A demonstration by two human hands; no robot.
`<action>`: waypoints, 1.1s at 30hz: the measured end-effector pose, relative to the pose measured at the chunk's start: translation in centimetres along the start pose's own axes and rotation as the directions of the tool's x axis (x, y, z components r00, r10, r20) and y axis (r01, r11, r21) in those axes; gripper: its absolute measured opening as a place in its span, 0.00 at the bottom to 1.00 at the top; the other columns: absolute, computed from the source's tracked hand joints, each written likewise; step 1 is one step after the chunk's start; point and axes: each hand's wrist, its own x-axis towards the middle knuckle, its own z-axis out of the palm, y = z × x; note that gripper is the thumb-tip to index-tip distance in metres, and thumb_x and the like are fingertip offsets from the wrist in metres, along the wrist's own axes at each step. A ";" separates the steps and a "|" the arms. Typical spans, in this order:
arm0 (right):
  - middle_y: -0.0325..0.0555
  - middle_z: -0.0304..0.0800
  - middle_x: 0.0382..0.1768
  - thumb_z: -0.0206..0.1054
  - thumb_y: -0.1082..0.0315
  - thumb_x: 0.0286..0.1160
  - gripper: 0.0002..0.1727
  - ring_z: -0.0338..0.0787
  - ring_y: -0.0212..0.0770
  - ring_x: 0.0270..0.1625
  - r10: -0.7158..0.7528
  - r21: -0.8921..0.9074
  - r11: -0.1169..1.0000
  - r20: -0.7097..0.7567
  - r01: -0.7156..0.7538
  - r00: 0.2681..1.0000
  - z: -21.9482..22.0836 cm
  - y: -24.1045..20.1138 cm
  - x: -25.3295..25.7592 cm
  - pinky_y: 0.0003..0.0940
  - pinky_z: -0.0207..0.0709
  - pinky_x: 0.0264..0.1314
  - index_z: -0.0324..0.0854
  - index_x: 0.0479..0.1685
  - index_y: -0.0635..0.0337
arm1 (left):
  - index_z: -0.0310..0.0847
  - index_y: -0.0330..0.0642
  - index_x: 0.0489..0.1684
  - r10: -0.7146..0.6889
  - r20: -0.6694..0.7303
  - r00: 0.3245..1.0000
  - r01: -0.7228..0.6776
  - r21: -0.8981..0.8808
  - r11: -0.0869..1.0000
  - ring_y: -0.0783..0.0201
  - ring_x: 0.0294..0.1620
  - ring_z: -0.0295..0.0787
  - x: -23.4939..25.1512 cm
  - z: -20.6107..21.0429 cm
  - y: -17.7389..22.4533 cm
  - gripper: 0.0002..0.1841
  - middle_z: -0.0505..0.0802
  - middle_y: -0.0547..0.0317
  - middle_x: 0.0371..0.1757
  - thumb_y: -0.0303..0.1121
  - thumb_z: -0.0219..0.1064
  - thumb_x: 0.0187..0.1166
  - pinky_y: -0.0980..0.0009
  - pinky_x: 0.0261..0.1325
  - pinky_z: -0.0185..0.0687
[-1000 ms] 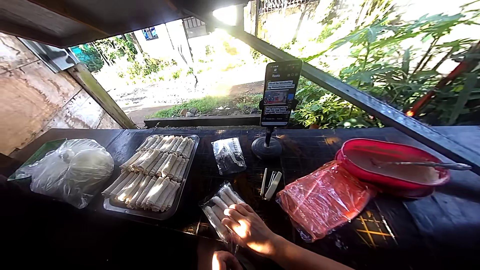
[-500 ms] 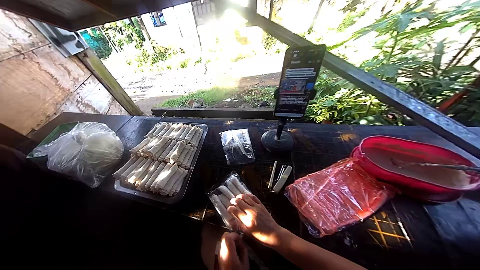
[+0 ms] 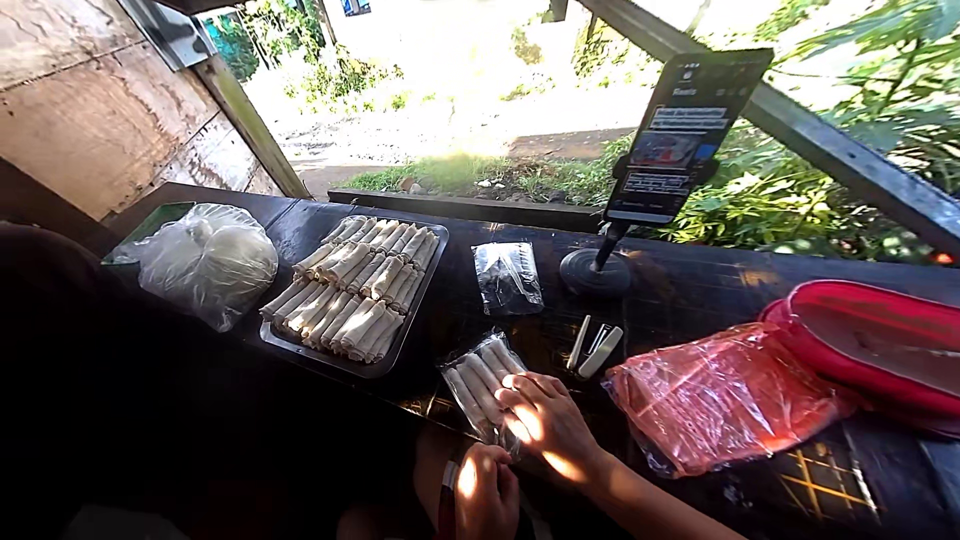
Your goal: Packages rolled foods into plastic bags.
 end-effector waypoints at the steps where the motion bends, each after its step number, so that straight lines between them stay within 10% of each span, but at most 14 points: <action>1: 0.48 0.95 0.46 0.65 0.62 0.69 0.10 0.93 0.52 0.53 0.027 -0.013 1.000 -0.023 -0.028 0.999 0.3 -0.3 0.3 0.47 0.83 0.51 0.92 0.38 0.53 | 0.82 0.36 0.30 0.014 -0.001 1.000 -0.014 -0.002 1.000 0.70 0.26 0.82 0.1 0.0 0.0 0.02 0.86 0.54 0.27 0.23 0.64 0.64 0.84 0.37 0.80; 7: 0.53 0.95 0.48 0.71 0.68 0.62 0.09 0.94 0.56 0.55 0.043 0.063 0.997 0.089 -0.049 0.995 -0.7 -0.3 1.0 0.52 0.85 0.53 0.93 0.39 0.58 | 0.85 0.33 0.41 0.080 0.178 0.981 -0.063 -0.104 0.993 0.67 0.30 0.88 1.4 -2.2 -1.3 0.12 0.90 0.53 0.29 0.35 0.64 0.78 0.77 0.40 0.86; 11: 0.52 0.95 0.49 0.66 0.67 0.73 0.09 0.93 0.55 0.57 0.052 0.081 0.995 0.085 -0.058 0.995 -1.2 0.5 0.2 0.49 0.86 0.56 0.93 0.40 0.58 | 0.89 0.31 0.44 -0.061 0.119 0.991 0.055 0.059 0.997 0.57 0.41 0.91 6.8 -4.2 -2.5 0.14 0.93 0.48 0.38 0.32 0.60 0.80 0.65 0.50 0.86; 14: 0.52 0.95 0.48 0.67 0.74 0.67 0.08 0.93 0.56 0.57 0.084 0.097 0.991 0.079 -0.091 0.993 -1.4 0.9 0.3 0.50 0.87 0.55 0.92 0.39 0.60 | 0.86 0.28 0.59 -0.218 0.274 0.937 0.156 0.229 0.961 0.39 0.67 0.86 11.2 -3.6 -3.9 0.18 0.92 0.37 0.59 0.35 0.61 0.85 0.44 0.70 0.78; 16: 0.54 0.95 0.49 0.71 0.75 0.62 0.09 0.93 0.58 0.59 0.096 0.136 0.984 0.117 -0.112 0.989 -1.9 1.0 0.6 0.52 0.87 0.56 0.92 0.40 0.61 | 0.79 0.31 0.73 -0.389 0.484 0.784 0.248 0.330 0.911 0.36 0.81 0.72 13.1 -3.0 -4.4 0.25 0.83 0.36 0.75 0.43 0.57 0.90 0.39 0.80 0.65; 26: 0.52 0.96 0.45 0.74 0.74 0.60 0.06 0.94 0.56 0.56 0.093 0.097 0.990 0.107 -0.104 0.990 -1.5 0.5 1.3 0.50 0.88 0.51 0.92 0.36 0.60 | 0.84 0.29 0.60 -0.520 0.581 0.626 0.350 0.387 0.853 0.42 0.68 0.83 14.7 -2.1 -3.5 0.20 0.90 0.38 0.59 0.40 0.62 0.89 0.48 0.76 0.71; 30: 0.53 0.95 0.48 0.73 0.73 0.63 0.07 0.93 0.57 0.58 0.104 0.105 0.987 0.144 -0.120 0.984 -1.4 0.5 1.3 0.50 0.88 0.50 0.92 0.39 0.60 | 0.86 0.30 0.58 -0.491 0.553 0.673 0.293 0.411 0.864 0.41 0.67 0.84 14.3 -2.2 -3.6 0.17 0.91 0.39 0.57 0.38 0.61 0.89 0.49 0.74 0.73; 33: 0.52 0.95 0.50 0.73 0.70 0.64 0.08 0.93 0.57 0.60 0.100 0.088 0.990 0.153 -0.114 0.983 -1.1 0.5 1.0 0.49 0.88 0.51 0.92 0.40 0.60 | 0.89 0.28 0.52 -0.191 0.341 0.920 0.053 0.376 0.925 0.34 0.60 0.89 11.5 -1.2 -4.9 0.15 0.92 0.35 0.54 0.35 0.67 0.82 0.40 0.61 0.82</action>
